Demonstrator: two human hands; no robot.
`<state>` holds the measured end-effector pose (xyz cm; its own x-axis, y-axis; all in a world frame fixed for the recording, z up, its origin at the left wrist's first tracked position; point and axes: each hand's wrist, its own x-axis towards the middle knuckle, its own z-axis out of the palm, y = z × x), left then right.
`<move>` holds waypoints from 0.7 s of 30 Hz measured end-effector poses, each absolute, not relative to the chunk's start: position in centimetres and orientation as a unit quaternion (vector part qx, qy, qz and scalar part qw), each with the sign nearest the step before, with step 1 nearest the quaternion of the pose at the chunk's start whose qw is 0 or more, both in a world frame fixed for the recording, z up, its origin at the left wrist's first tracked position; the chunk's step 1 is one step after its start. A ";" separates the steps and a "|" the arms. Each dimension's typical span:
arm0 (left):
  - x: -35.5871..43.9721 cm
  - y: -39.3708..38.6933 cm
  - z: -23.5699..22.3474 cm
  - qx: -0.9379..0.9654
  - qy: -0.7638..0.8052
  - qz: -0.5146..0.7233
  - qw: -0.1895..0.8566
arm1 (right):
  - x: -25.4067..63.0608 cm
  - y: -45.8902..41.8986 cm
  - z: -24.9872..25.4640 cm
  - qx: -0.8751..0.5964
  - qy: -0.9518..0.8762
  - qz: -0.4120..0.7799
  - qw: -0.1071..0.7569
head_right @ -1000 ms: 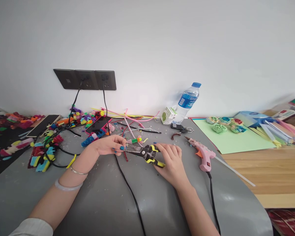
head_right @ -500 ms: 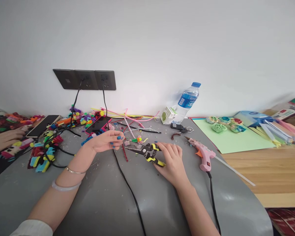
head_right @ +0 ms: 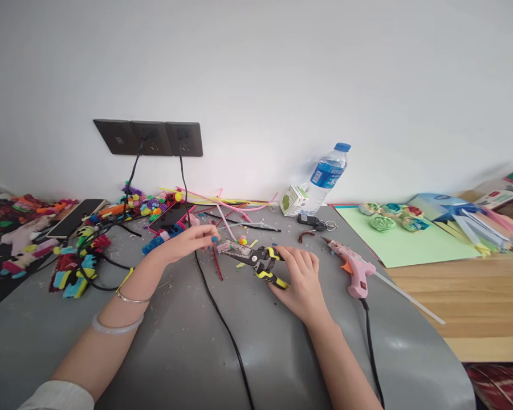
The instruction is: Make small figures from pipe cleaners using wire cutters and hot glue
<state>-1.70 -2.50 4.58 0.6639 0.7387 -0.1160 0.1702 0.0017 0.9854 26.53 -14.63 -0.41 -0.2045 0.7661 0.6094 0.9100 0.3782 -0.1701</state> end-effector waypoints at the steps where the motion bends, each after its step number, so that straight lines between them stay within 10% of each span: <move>1: -1.9 -2.5 4.5 0.686 0.322 0.188 0.625 | 26.5 -14.6 -0.4 -0.548 -0.767 -0.113 0.315; 21: -0.2 -3.0 3.8 0.695 0.353 0.309 0.545 | 25.9 -14.5 -0.2 -0.551 -0.775 -0.138 0.276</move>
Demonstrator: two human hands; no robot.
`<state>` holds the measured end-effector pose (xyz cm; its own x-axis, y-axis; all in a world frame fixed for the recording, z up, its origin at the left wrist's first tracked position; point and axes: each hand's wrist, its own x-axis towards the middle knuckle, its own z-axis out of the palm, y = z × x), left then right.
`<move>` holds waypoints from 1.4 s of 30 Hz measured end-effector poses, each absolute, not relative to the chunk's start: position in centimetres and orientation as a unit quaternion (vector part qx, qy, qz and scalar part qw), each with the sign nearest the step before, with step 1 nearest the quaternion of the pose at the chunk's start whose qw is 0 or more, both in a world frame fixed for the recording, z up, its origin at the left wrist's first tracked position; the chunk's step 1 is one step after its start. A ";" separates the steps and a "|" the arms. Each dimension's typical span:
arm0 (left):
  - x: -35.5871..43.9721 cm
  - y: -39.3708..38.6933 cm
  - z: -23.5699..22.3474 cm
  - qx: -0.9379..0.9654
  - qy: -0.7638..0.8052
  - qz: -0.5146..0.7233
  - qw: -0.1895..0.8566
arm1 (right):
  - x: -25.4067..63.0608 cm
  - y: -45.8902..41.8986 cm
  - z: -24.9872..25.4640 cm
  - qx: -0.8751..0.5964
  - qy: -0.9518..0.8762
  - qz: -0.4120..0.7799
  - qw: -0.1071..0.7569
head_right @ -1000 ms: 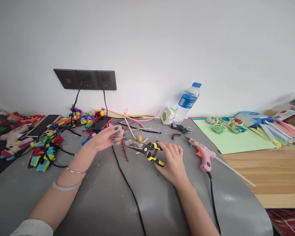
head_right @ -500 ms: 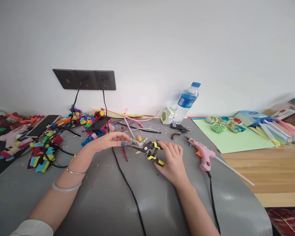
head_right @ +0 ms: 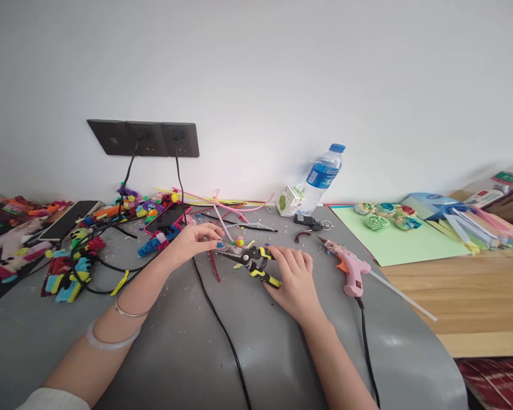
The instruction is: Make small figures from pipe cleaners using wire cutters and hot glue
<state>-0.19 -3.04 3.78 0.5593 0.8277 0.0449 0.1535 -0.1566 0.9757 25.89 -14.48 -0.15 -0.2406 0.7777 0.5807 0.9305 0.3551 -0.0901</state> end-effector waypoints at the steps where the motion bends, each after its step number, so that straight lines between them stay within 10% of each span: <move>1: -0.2 -3.1 3.9 0.699 0.358 0.305 0.539 | 25.9 -14.5 -0.2 -0.551 -0.776 -0.138 0.275; 42: 1.1 -3.8 3.7 0.653 0.272 0.389 0.590 | 26.4 -14.5 -0.4 -0.542 -0.772 -0.089 0.319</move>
